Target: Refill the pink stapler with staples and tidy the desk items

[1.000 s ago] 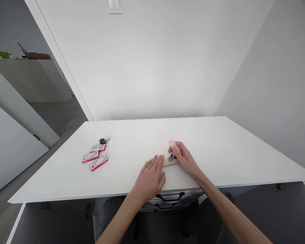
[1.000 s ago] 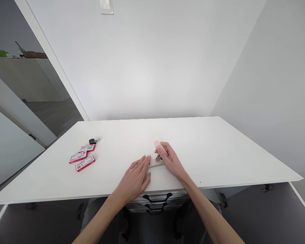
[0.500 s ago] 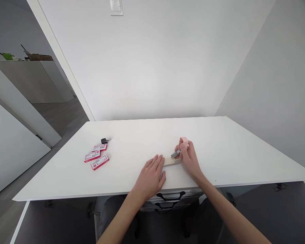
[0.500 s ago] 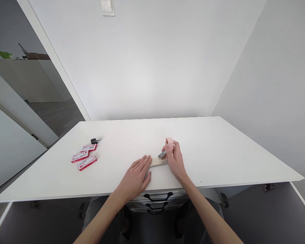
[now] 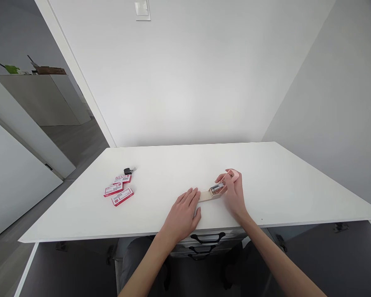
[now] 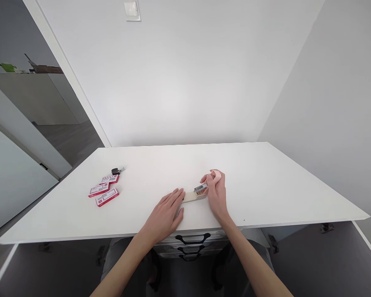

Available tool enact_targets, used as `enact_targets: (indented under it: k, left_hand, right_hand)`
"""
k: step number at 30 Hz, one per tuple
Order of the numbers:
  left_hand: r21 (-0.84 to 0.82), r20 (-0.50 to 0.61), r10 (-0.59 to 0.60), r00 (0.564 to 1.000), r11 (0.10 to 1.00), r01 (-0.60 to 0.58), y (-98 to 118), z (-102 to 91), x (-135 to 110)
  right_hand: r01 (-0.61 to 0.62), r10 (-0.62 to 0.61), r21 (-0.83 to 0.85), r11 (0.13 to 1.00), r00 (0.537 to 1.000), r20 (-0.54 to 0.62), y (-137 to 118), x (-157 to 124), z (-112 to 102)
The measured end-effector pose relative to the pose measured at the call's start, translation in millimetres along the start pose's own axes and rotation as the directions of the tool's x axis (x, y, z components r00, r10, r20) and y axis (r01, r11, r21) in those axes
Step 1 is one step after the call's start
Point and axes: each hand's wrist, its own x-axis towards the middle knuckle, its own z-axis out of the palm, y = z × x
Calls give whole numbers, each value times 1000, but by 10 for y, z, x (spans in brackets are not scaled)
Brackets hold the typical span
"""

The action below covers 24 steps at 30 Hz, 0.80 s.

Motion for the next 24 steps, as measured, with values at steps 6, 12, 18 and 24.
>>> enact_targets:
  k: [6,12,18,24]
  left_hand:
    - [-13,3,-9,1000,1000,9,-2,-7,-4]
    - [-6,19,-18,1000,1000,18,9,-34,-5]
    - [-8,31,-33,999,999,33,11,-33,-9]
    - [-20,18,-37,999,999,38,6,-23,-11]
  right_hand:
    - [17,-13,49,999,997,-78,-2,18,-22]
    - [-1,13,97,995,992,-123,7,30,-51]
    - [-76,119,185,980,965,-235,107,103,-125]
    - [-181,241,216,959,924,-297,230,191,-200]
